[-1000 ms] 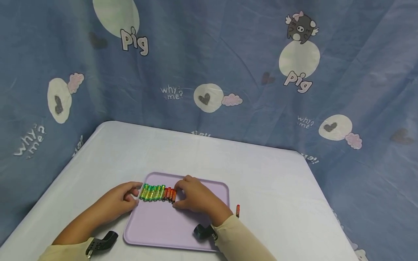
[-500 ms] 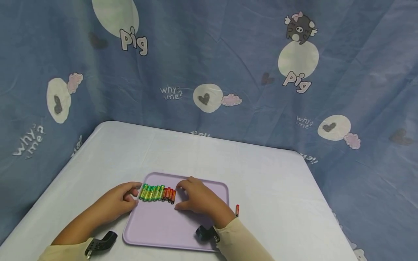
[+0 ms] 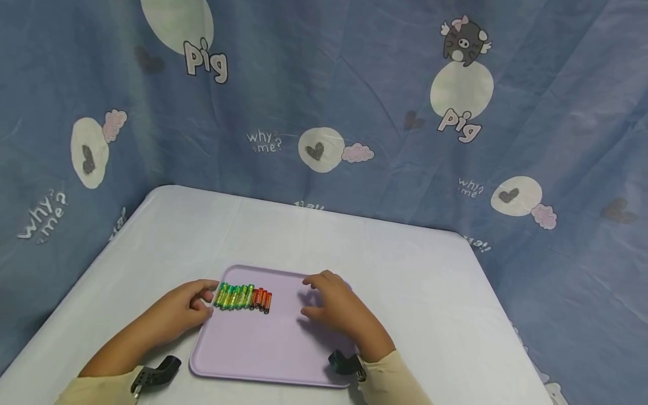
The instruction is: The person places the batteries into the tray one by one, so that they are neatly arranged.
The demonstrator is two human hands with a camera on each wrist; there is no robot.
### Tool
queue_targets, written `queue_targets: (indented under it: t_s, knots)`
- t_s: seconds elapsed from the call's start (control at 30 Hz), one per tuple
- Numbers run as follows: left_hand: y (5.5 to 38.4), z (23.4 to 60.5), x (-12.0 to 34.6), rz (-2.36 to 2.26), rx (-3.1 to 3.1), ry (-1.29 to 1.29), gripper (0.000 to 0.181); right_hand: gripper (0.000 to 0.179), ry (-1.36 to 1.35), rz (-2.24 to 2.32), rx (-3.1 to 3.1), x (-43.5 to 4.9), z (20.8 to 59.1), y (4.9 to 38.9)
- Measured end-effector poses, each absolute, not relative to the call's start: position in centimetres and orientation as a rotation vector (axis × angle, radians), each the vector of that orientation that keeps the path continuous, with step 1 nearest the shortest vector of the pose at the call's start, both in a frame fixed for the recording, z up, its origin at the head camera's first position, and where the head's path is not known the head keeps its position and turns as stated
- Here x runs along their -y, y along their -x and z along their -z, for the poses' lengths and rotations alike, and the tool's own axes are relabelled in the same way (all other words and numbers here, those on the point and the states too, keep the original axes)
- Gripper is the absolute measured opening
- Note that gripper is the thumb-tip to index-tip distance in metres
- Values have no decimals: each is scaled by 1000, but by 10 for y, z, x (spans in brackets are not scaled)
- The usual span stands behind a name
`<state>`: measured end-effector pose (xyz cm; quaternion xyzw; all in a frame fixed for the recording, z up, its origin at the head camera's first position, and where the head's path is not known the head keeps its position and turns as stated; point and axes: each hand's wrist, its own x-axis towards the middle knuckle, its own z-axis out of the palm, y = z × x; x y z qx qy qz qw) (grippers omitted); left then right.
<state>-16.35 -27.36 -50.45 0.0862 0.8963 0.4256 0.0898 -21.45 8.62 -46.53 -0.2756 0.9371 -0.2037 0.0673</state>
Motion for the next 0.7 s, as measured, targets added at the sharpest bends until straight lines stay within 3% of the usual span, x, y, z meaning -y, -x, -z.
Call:
queue_targets:
  t_s: [0.7]
  knots:
    - [162, 504, 272, -1274, -2668, -250, 63, 43, 442, 766, -2902, -176, 477, 211]
